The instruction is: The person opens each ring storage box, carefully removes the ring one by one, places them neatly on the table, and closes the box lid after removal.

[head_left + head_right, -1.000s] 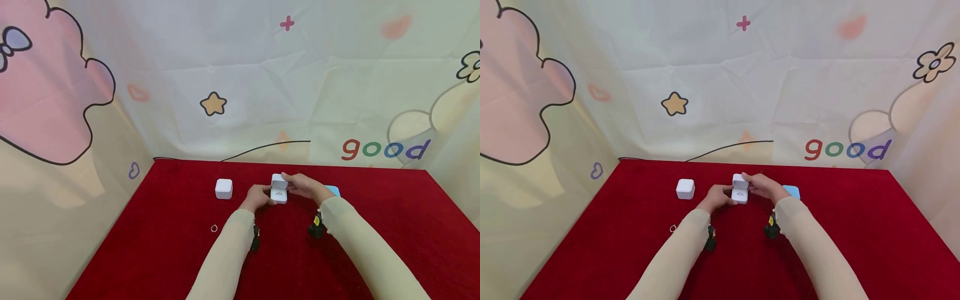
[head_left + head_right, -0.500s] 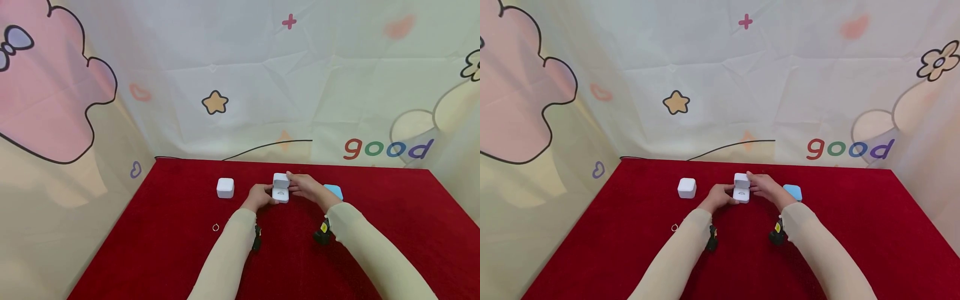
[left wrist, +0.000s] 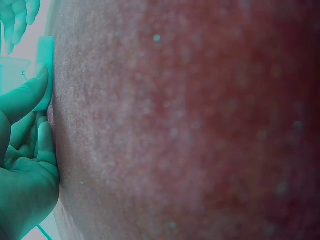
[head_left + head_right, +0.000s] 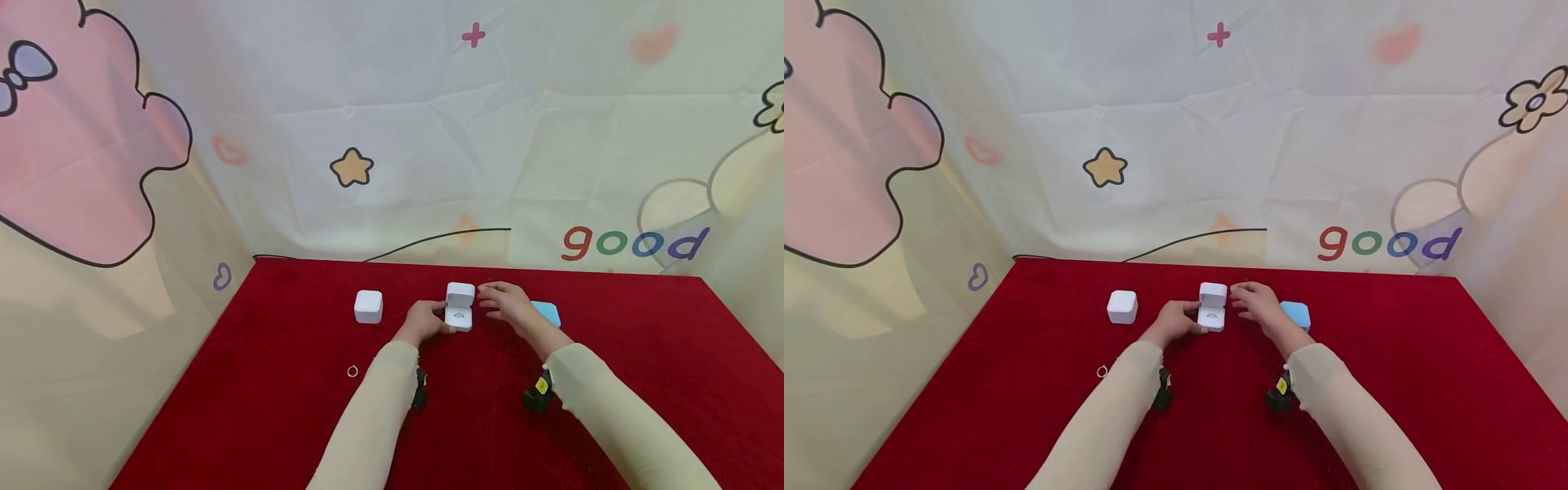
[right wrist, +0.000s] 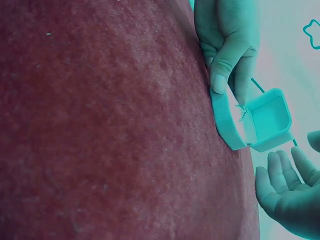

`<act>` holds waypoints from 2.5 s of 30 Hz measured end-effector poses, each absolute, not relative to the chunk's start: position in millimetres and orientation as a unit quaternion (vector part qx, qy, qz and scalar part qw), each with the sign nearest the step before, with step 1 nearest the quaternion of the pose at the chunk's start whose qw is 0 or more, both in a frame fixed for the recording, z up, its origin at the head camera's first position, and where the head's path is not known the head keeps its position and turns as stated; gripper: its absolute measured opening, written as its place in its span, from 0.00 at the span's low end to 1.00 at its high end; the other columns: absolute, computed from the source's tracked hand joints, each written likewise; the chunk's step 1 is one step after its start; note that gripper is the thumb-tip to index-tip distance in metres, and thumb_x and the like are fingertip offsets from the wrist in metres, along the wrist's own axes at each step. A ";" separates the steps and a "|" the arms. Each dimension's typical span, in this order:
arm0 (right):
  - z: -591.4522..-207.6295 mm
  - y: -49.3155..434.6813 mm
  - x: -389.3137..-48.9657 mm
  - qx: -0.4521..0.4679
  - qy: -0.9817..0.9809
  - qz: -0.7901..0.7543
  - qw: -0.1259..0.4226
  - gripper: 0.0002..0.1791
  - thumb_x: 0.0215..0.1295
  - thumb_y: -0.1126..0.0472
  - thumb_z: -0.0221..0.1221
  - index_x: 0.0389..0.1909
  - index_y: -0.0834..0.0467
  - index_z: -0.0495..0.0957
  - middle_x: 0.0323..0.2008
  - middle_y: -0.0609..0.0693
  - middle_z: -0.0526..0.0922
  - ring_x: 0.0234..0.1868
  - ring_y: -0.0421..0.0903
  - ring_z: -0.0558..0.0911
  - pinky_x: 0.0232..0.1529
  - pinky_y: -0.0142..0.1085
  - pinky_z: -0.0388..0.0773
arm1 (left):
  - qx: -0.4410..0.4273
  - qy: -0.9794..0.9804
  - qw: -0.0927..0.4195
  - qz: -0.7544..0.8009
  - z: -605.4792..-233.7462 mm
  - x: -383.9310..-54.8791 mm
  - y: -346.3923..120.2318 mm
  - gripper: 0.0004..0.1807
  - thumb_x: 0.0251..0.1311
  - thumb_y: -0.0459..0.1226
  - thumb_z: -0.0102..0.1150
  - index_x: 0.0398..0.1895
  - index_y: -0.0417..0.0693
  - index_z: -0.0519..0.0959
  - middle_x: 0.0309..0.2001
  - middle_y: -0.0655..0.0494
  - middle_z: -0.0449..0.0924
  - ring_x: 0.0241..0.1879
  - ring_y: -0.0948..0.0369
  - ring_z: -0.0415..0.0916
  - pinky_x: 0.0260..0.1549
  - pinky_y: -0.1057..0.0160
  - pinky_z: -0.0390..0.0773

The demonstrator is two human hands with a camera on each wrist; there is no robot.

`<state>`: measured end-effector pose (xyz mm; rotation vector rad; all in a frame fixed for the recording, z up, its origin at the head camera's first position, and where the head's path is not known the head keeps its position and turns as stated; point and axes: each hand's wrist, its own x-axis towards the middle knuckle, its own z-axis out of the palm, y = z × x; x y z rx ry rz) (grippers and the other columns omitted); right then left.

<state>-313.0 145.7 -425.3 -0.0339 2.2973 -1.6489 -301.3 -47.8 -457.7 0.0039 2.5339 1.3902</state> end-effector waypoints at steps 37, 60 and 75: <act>-442.0 136.6 -299.7 -0.084 0.879 -0.459 0.096 0.19 0.71 0.61 0.61 0.55 0.71 0.81 0.56 0.69 0.82 0.44 0.48 0.81 0.41 0.31 0.80 | 0.003 0.860 0.136 0.492 -461.5 -306.5 -51.2 0.32 0.59 0.32 0.72 0.68 0.45 0.77 0.66 0.45 0.79 0.62 0.53 0.74 0.65 0.55 0.78; -447.6 123.5 -309.7 -0.109 0.928 -0.350 0.064 0.12 0.65 0.65 0.65 0.45 0.69 0.86 0.46 0.66 0.88 0.43 0.53 0.83 0.41 0.37 0.80 | 0.012 0.867 0.124 0.483 -460.9 -303.6 -50.1 0.32 0.59 0.32 0.72 0.69 0.45 0.76 0.67 0.47 0.79 0.66 0.53 0.74 0.67 0.57 0.76; -450.8 111.9 -307.2 -0.117 0.946 -0.302 0.014 0.08 0.64 0.68 0.65 0.38 0.69 0.88 0.39 0.63 0.90 0.36 0.49 0.81 0.34 0.33 0.76 | 0.006 0.866 0.120 0.484 -460.6 -303.5 -50.8 0.32 0.59 0.32 0.72 0.69 0.45 0.76 0.68 0.46 0.78 0.68 0.52 0.73 0.67 0.56 0.76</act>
